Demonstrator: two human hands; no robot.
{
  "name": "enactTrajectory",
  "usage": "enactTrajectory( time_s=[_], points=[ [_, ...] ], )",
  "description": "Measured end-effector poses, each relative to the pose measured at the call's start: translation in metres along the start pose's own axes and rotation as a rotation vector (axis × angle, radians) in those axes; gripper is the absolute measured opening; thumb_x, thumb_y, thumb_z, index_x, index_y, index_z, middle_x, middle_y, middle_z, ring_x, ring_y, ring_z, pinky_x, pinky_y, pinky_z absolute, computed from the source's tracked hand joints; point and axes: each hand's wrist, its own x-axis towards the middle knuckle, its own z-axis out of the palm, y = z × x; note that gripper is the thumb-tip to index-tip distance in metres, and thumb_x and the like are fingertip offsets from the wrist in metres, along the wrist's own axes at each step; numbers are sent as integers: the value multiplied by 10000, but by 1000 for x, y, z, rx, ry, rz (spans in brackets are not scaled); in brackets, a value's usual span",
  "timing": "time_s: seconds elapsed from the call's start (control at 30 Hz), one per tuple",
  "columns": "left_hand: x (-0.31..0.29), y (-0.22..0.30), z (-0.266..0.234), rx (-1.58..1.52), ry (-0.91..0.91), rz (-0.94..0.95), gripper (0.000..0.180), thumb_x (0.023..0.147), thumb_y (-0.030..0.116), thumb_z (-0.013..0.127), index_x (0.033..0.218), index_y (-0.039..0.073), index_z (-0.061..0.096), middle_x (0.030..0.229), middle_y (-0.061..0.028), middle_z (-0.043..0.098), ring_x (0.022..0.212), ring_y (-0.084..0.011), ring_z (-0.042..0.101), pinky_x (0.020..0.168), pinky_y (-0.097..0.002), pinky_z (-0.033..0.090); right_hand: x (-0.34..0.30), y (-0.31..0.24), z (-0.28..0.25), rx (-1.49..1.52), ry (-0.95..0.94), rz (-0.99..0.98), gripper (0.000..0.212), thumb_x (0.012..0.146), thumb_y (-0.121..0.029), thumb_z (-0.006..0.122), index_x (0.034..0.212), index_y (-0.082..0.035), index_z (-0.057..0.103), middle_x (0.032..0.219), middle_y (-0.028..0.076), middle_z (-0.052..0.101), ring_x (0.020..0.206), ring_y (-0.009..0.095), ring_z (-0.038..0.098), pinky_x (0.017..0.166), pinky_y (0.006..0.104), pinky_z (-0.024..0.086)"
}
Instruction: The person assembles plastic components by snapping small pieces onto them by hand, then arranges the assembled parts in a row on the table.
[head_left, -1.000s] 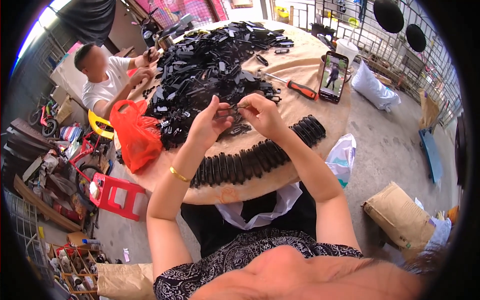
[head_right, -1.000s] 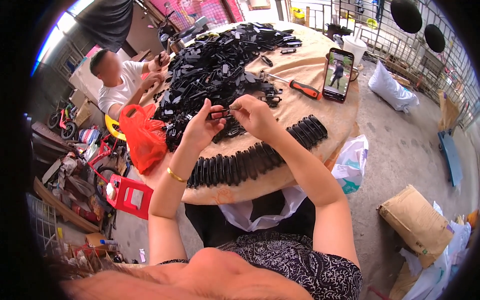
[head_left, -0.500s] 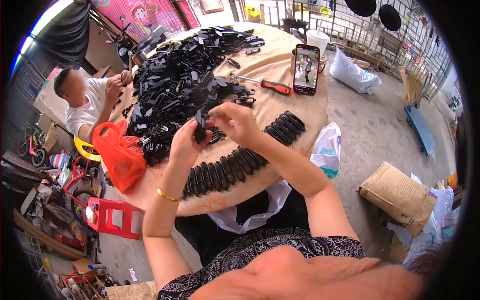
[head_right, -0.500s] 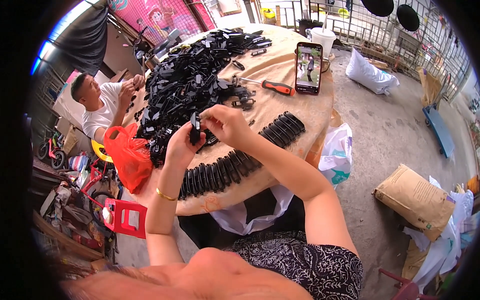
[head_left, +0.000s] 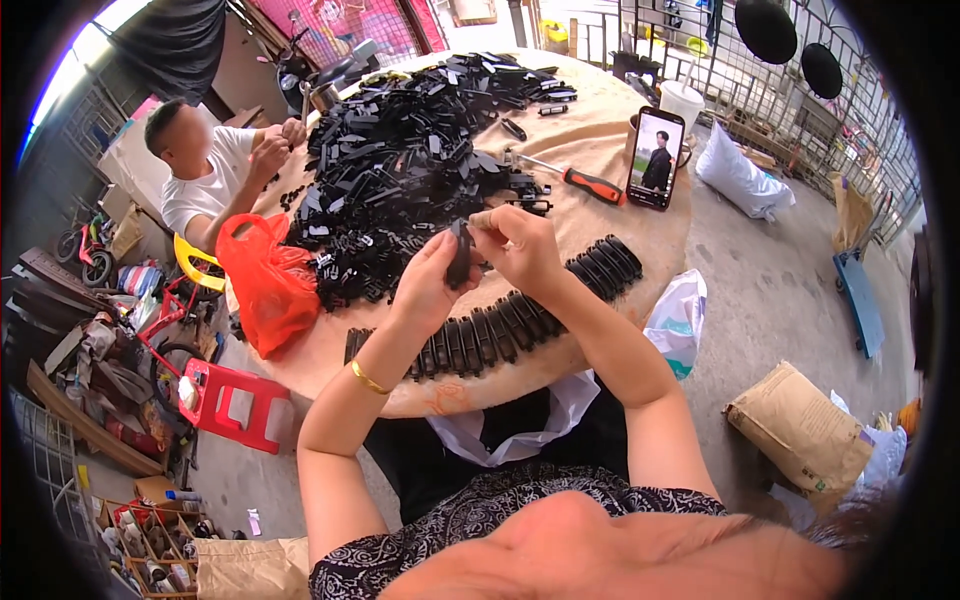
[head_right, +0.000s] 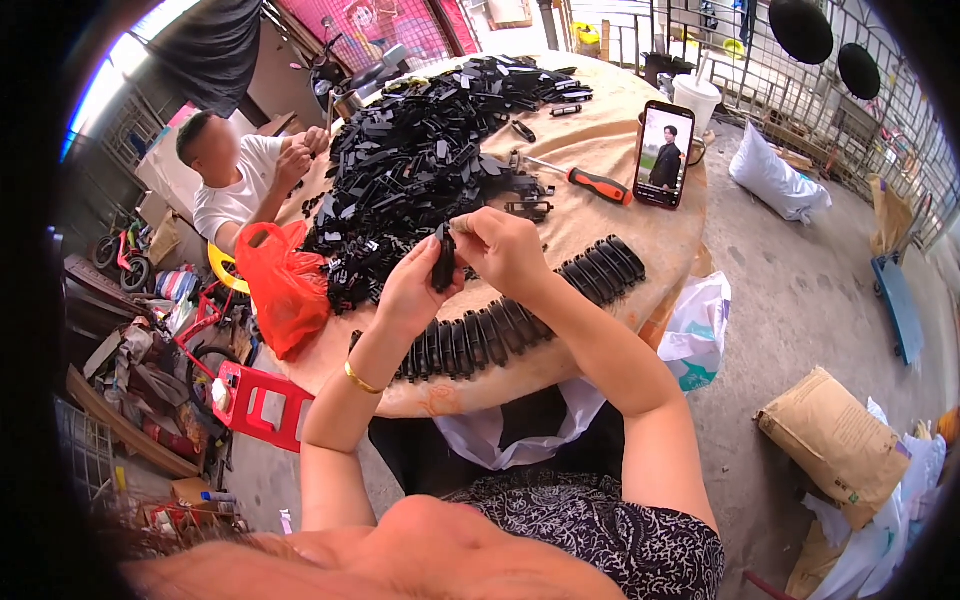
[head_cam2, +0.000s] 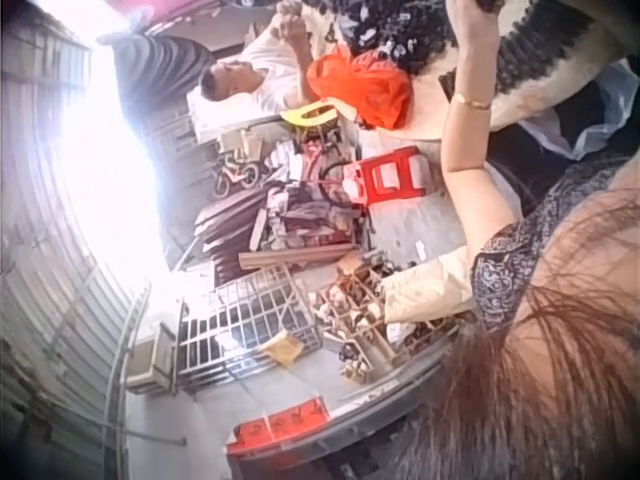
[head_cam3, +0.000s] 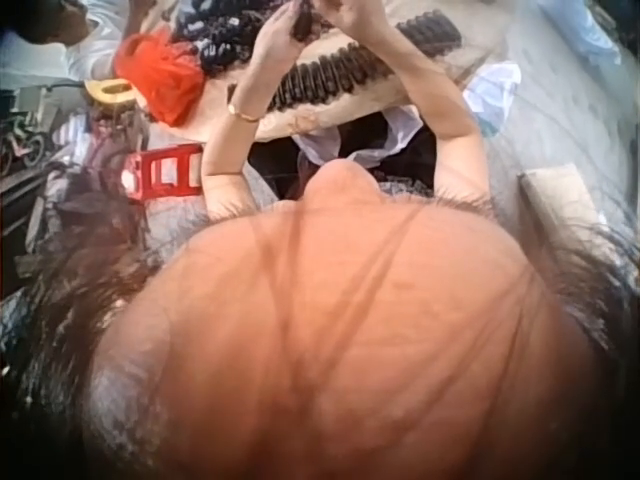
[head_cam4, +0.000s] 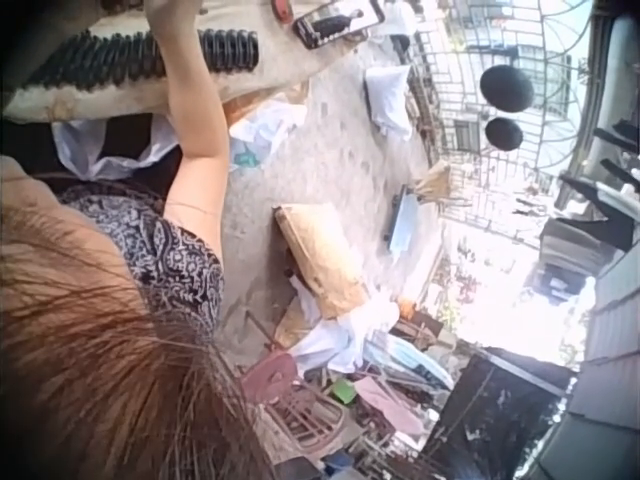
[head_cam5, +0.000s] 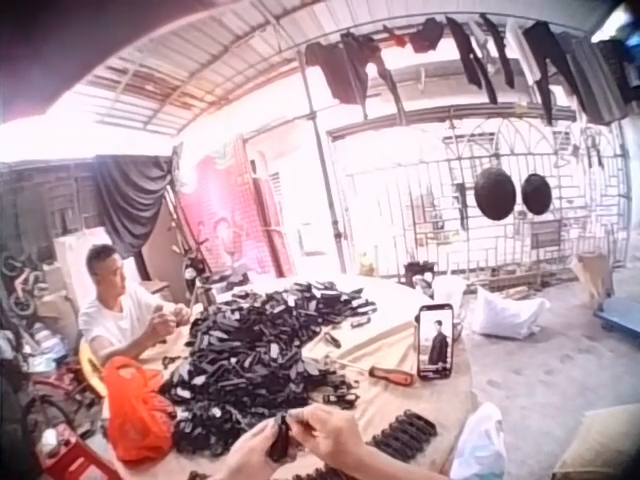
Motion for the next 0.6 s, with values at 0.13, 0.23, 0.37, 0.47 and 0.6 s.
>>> enactTrajectory(
  time_s=[0.13,0.23,0.37,0.47,0.6],
  points=[
    [-1,-1,5,13,11,40,223,929,216,387,997,48,517,789,-43,573,635,-139,549,572,-250,460,0,-1,-4,-153,-88,-139,98,718,-25,634,807,-14,595,682,96,572,585,207,579,516,273,463],
    [-3,-1,16,94,65,78,221,933,204,378,979,36,515,751,-32,553,603,-125,527,528,-232,432,0,-4,-4,-204,-101,-185,110,723,-35,613,830,-19,594,692,103,568,614,255,574,535,308,466],
    [-1,-1,2,205,-7,181,231,937,190,365,958,18,518,677,-17,509,537,-99,462,472,-212,371,0,-6,-2,-213,-206,-222,173,760,-91,578,907,-1,589,754,110,572,672,277,571,568,338,465],
    [-5,5,7,249,78,199,239,935,198,376,943,21,535,684,-13,519,540,-78,462,473,-199,377,-2,-14,0,-254,-271,-254,242,775,-135,576,956,25,575,803,118,570,710,277,569,586,342,464],
    [-6,10,-4,320,49,207,239,926,219,411,941,22,546,700,-9,538,534,-66,471,473,-196,383,-1,-16,2,-241,-302,-245,273,820,-200,541,952,37,573,834,126,576,745,277,571,629,327,476]
  ],
)
